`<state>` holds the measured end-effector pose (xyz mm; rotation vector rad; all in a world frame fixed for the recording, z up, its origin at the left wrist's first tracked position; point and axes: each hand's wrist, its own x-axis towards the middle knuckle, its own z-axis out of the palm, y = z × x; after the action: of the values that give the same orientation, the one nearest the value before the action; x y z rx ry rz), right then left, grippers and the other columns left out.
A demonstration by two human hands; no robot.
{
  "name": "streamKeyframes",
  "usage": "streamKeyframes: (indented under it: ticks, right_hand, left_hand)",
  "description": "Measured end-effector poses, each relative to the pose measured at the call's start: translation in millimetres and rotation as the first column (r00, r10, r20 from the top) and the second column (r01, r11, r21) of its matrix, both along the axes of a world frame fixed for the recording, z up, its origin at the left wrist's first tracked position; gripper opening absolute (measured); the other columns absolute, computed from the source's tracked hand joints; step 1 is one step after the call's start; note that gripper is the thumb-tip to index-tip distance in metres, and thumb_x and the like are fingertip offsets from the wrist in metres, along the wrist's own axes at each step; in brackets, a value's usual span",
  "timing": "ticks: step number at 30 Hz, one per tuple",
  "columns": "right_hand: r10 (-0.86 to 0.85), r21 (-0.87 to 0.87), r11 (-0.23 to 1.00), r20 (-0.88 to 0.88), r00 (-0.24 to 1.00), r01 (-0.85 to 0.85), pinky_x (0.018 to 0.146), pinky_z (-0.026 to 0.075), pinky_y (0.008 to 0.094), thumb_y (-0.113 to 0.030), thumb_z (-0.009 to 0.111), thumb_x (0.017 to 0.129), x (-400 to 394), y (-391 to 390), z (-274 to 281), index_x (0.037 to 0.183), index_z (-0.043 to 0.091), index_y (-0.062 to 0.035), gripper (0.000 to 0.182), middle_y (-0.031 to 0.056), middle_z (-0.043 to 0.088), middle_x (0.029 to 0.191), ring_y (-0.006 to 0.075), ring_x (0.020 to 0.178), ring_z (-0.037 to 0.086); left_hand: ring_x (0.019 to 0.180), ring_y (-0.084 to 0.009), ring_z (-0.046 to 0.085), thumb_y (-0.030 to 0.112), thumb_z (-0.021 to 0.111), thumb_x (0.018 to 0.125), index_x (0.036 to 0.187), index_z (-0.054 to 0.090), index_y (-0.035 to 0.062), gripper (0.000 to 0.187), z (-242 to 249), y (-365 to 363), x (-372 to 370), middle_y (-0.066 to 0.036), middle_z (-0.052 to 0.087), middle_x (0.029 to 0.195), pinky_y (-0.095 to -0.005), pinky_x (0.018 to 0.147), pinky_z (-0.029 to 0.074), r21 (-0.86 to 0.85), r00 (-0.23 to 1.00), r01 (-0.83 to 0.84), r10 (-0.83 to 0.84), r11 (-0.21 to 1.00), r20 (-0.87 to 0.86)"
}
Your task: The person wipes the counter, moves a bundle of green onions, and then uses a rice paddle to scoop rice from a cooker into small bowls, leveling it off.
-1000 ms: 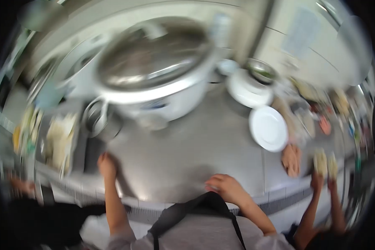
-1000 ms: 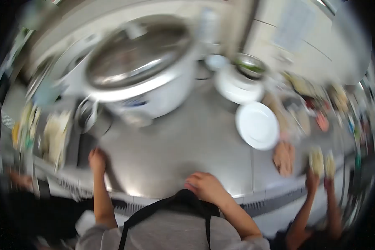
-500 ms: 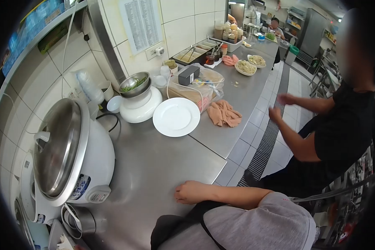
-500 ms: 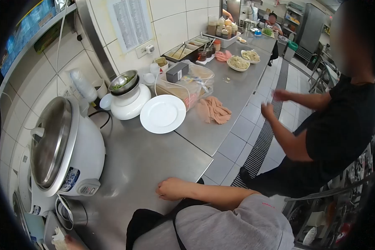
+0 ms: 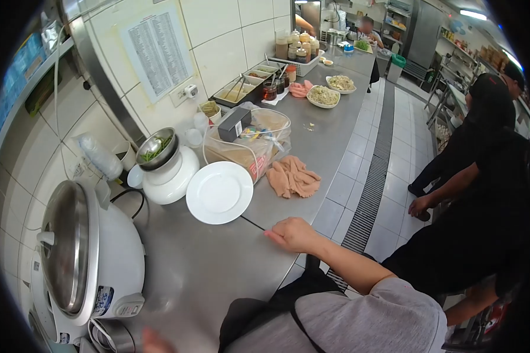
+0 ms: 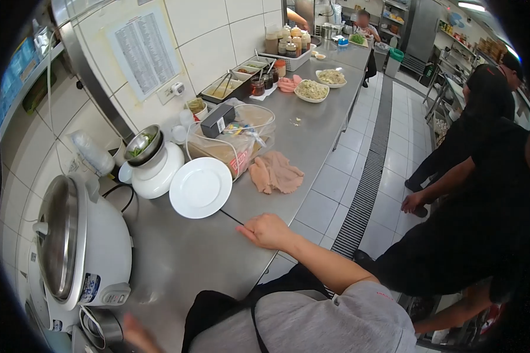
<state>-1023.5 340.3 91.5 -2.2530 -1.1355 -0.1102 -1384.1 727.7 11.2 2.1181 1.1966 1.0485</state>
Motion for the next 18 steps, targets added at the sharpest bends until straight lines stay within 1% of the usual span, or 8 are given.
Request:
streamKeyframes:
  ticks: [1,2,3,5,7,10,15,18]
  right_hand:
    - [-0.002,0.007,1.000,-0.009,1.000,0.002,0.053,0.044,0.0406,-0.023,0.051,0.083,5,-6,-2,0.072,0.054,-0.0064,0.020,0.0121,0.053,0.057,0.0316,0.058,0.054]
    - [-0.083,0.054,0.995,-0.014,0.996,0.083,0.052,0.044,0.0393,-0.021,0.052,0.083,11,-14,-3,0.075,0.055,-0.0065,0.016,0.0121,0.054,0.059,0.0313,0.058,0.054]
    - [-0.170,0.100,0.980,-0.019,0.985,0.171,0.052,0.045,0.0381,-0.019,0.054,0.082,20,-26,-3,0.078,0.056,-0.0066,0.013,0.0122,0.055,0.062,0.0310,0.059,0.055]
    - [-0.201,0.248,0.951,0.042,0.979,0.185,0.052,0.045,0.0372,-0.016,0.055,0.081,44,-58,-3,0.083,0.057,-0.0067,0.010,0.0120,0.056,0.064,0.0305,0.059,0.055]
    - [-0.226,0.392,0.903,0.088,0.970,0.175,0.052,0.045,0.0363,-0.013,0.056,0.080,71,-98,-10,0.089,0.058,-0.0069,0.011,0.0118,0.057,0.066,0.0299,0.059,0.056]
    - [-0.390,0.419,0.817,-0.108,0.915,0.397,0.050,0.043,0.0317,-0.008,0.057,0.077,129,-171,-37,0.095,0.058,-0.0067,0.017,0.0099,0.056,0.064,0.0230,0.053,0.053]
    - [-0.531,0.446,0.581,-0.426,0.732,0.681,0.044,0.037,0.0239,-0.005,0.056,0.080,232,-294,-104,0.092,0.058,-0.0053,0.012,0.0053,0.048,0.051,0.0087,0.045,0.044]
    - [-0.637,0.294,0.575,-0.425,0.643,0.763,0.045,0.039,0.0259,-0.007,0.056,0.080,247,-366,-134,0.087,0.059,-0.0041,0.008,0.0079,0.053,0.055,0.0131,0.046,0.049]
  left_hand:
    - [0.086,-0.0170,0.053,0.020,0.042,0.091,0.099,0.058,-0.0003,0.027,2,-48,50,-0.006,0.059,0.096,-0.0304,0.078,0.043,-0.149,0.968,0.248,-0.251,0.957,0.001]
    - [0.083,-0.0142,0.051,0.021,0.041,0.091,0.101,0.057,0.0027,0.026,15,-111,114,-0.005,0.057,0.093,-0.0259,0.075,0.042,0.076,0.947,0.321,-0.320,0.944,-0.030]
    - [0.101,-0.0301,0.051,0.005,0.045,0.085,0.110,0.050,-0.0007,0.027,24,-155,157,-0.016,0.054,0.110,-0.0364,0.088,0.040,-0.034,0.885,0.439,-0.438,0.898,-0.157]
    - [0.097,-0.0330,0.052,0.004,0.053,0.079,0.112,0.050,0.0031,0.033,11,-221,231,-0.017,0.054,0.104,-0.0369,0.083,0.042,-0.310,0.719,0.639,-0.690,0.704,-0.082]
    - [0.095,-0.0319,0.053,0.004,0.058,0.075,0.112,0.050,0.0037,0.038,55,-292,303,-0.017,0.054,0.103,-0.0369,0.081,0.043,-0.014,0.408,0.905,-0.874,0.426,-0.264]
    - [0.100,-0.0335,0.051,0.003,0.058,0.076,0.112,0.049,0.0019,0.037,55,-365,418,-0.017,0.051,0.110,-0.0376,0.083,0.043,0.086,0.222,0.973,-0.969,0.213,-0.105]
    - [0.116,-0.0368,0.038,0.005,0.043,0.083,0.125,0.036,-0.0006,0.043,9,-439,640,-0.023,0.038,0.127,-0.0403,0.096,0.034,0.156,0.325,0.943,-0.911,0.293,-0.253]
    - [0.116,-0.0378,0.038,0.008,0.045,0.083,0.126,0.036,0.0002,0.045,-11,-452,721,-0.023,0.037,0.128,-0.0414,0.096,0.034,0.168,0.434,0.901,-0.826,0.400,-0.360]
